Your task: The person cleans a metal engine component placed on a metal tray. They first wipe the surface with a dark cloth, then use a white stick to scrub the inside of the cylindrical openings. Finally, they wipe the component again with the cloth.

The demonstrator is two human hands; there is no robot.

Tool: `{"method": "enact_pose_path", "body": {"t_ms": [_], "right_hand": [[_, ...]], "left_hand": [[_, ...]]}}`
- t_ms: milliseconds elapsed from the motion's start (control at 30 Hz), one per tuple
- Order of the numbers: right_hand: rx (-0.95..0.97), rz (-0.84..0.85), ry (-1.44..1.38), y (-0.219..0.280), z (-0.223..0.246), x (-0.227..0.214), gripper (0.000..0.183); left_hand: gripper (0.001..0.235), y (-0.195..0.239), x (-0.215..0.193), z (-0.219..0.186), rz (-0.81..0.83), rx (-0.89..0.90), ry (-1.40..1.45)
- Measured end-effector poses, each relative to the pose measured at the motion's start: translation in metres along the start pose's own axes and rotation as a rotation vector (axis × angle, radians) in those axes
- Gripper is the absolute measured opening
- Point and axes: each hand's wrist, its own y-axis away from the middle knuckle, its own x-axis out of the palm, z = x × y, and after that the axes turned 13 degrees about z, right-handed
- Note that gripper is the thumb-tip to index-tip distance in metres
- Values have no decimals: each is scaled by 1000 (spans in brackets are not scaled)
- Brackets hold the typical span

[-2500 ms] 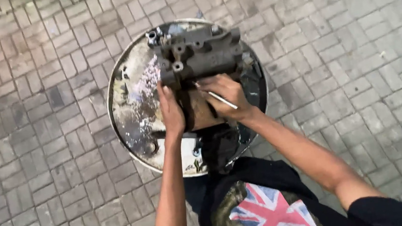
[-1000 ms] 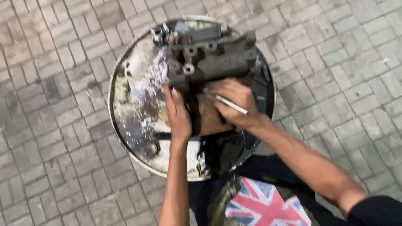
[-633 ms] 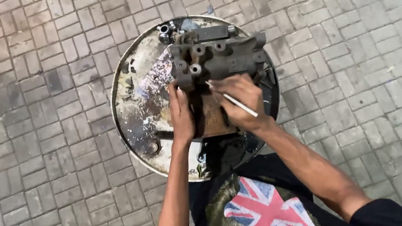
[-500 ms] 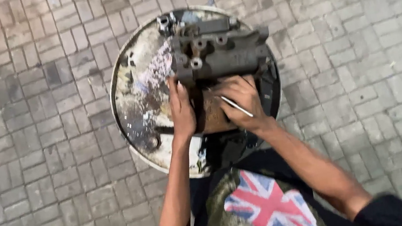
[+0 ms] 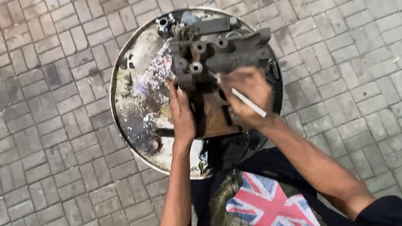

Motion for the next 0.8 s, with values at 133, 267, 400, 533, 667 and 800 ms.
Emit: {"method": "enact_pose_path", "body": {"t_ms": [133, 267, 400, 533, 667, 800], "right_hand": [[-67, 136, -44, 10, 1, 11, 2], [43, 147, -120, 0, 12, 2, 7], [44, 132, -118, 0, 16, -1, 9], [14, 263, -174, 5, 8, -3, 2], [23, 130, -125, -13, 8, -13, 9], [15, 268, -128, 9, 5, -1, 7]], "left_hand": [[56, -1, 0, -4, -4, -7, 14], [57, 0, -1, -4, 4, 5, 5], [55, 0, 0, -16, 6, 55, -9], [56, 2, 3, -13, -1, 71, 26], [57, -4, 2, -9, 0, 100, 13], [56, 0, 5, -25, 9, 102, -11]]}}
